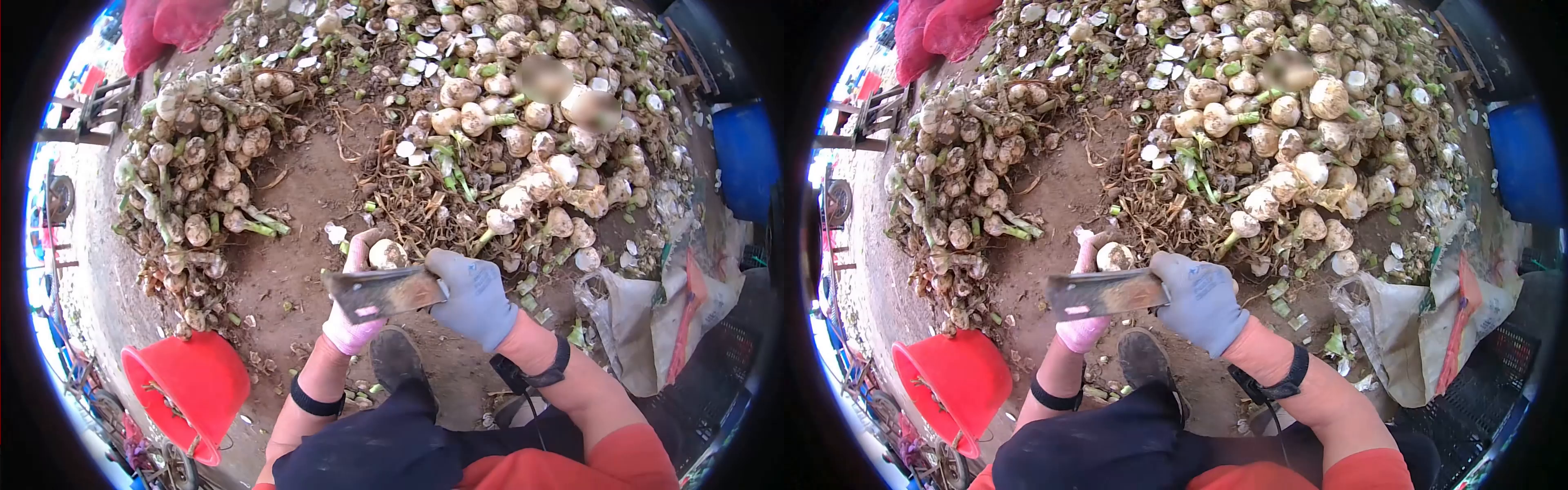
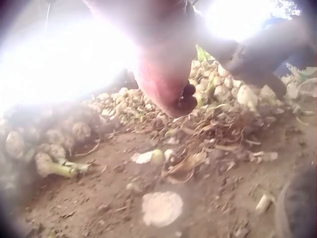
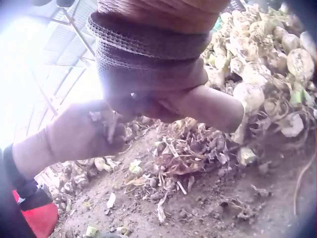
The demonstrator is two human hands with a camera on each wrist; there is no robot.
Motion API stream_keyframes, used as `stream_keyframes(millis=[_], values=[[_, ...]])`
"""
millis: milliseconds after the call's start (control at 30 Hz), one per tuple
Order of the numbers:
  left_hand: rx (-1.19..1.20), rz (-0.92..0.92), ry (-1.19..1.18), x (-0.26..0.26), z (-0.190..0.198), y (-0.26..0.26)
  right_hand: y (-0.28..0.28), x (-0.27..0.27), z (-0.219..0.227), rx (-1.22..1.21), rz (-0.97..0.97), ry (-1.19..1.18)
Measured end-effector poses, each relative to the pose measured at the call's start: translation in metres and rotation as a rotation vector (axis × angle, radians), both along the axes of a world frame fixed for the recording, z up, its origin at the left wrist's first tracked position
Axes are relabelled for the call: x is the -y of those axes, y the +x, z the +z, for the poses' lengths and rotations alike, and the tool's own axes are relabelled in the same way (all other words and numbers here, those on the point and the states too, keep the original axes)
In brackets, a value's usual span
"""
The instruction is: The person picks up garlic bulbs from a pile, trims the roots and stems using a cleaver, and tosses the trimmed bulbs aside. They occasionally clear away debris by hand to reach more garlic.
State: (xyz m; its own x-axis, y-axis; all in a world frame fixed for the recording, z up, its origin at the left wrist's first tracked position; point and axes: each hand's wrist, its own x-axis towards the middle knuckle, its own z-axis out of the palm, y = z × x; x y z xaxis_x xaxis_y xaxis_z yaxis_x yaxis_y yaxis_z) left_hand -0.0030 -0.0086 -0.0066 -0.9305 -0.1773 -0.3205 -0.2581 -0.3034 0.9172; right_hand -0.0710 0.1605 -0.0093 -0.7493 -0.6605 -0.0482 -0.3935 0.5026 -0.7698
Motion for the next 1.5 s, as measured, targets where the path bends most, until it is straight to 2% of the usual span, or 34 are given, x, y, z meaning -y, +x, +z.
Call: stream_keyframes(millis=[67, 167, 233, 333, 367, 467, 500, 567, 600, 633, 700, 733, 767, 800, 833, 867, 900, 933, 967, 1000, 1033, 1100, 1167, 1233, 1367, 1500], values=[[0.02, -0.14, -0.22, -0.001, 0.008, -0.003, 0.001, 0.0, 0.005, -0.029, 0.007, 0.001], [0.076, -0.17, -0.282, -0.005, 0.023, -0.003, 0.002, -0.001, 0.008, -0.068, 0.023, -0.005], [0.058, -0.158, -0.261, -0.005, 0.017, 0.001, 0.003, -0.003, 0.008, -0.072, 0.021, -0.01], [0.074, -0.284, -0.492, -0.005, 0.023, 0.001, 0.001, -0.007, 0.006, -0.086, 0.042, -0.008], [0.074, -0.285, -0.492, -0.007, 0.021, 0.001, -0.002, -0.01, 0.003, -0.099, 0.043, -0.022], [0.239, -0.133, 0.077, -0.016, 0.024, 0.0, -0.004, -0.013, -0.008, -0.123, 0.029, -0.037], [0.238, -0.133, 0.079, -0.021, 0.028, 0.001, -0.005, -0.014, -0.013, -0.136, 0.015, -0.038], [0.154, -0.229, -0.055, -0.029, 0.037, 0.004, -0.014, -0.019, -0.059, 0.064, -0.202, 0.288], [0.116, -0.279, -0.132, -0.03, 0.039, 0.006, -0.018, -0.03, -0.063, 0.039, -0.277, 0.285], [0.083, -0.304, -0.218, -0.029, 0.04, 0.007, -0.013, -0.038, -0.064, 0.055, -0.282, 0.231], [0.299, -0.112, -0.177, -0.017, 0.037, -0.015, -0.001, -0.034, -0.064, 0.076, -0.284, 0.092], [0.326, -0.124, -0.325, -0.006, 0.026, -0.024, 0.001, -0.03, -0.068, 0.065, -0.263, 0.052], [0.22, -0.129, -0.382, 0.002, 0.006, -0.027, 0.008, -0.029, -0.075, 0.252, -0.323, -0.071], [0.039, -0.104, -0.372, 0.0, 0.009, -0.033, 0.012, -0.029, -0.083, 0.441, -0.385, -0.182], [-0.134, -0.09, -0.348, -0.002, 0.013, -0.038, 0.017, -0.028, -0.092, 0.446, -0.379, -0.187], [-0.11, -0.098, -0.02, 0.001, 0.035, -0.048, 0.023, -0.029, -0.103, 0.59, -0.433, -0.22], [-0.166, -0.031, -0.167, 0.021, 0.031, -0.053, 0.021, -0.024, -0.098, 0.727, -0.487, -0.257], [-0.077, 0.08, -0.343, 0.043, 0.03, -0.059, 0.019, -0.025, -0.089, 0.688, -0.457, -0.19], [0.067, 0.271, -0.455, 0.069, 0.023, -0.062, 0.018, -0.024, -0.087, 0.684, -0.456, -0.196], [0.155, 0.359, -0.817, 0.098, 0.007, -0.062, 0.017, -0.025, -0.086, 0.714, -0.431, -0.177], [0.454, 0.368, -1.214, 0.122, 0.001, -0.06, 0.016, -0.026, -0.086, 0.744, -0.408, -0.155], [0.725, 0.379, -1.789, 0.176, -0.036, -0.056, 0.012, -0.023, -0.079, 0.738, -0.421, -0.166], [0.824, 0.33, -1.77, 0.201, -0.037, -0.054, 0.013, -0.023, -0.075, 0.731, -0.421, -0.175], [0.858, 0.338, -1.834, 0.208, -0.056, -0.051, 0.011, -0.018, -0.072, 0.716, -0.409, -0.197], [0.875, 0.346, -1.789, 0.197, -0.052, -0.044, 0.015, -0.015, -0.088, 0.728, -0.39, -0.197], [0.795, 0.178, -1.852, 0.171, -0.051, -0.018, 0.016, -0.015, -0.092, 0.741, -0.398, -0.235]])
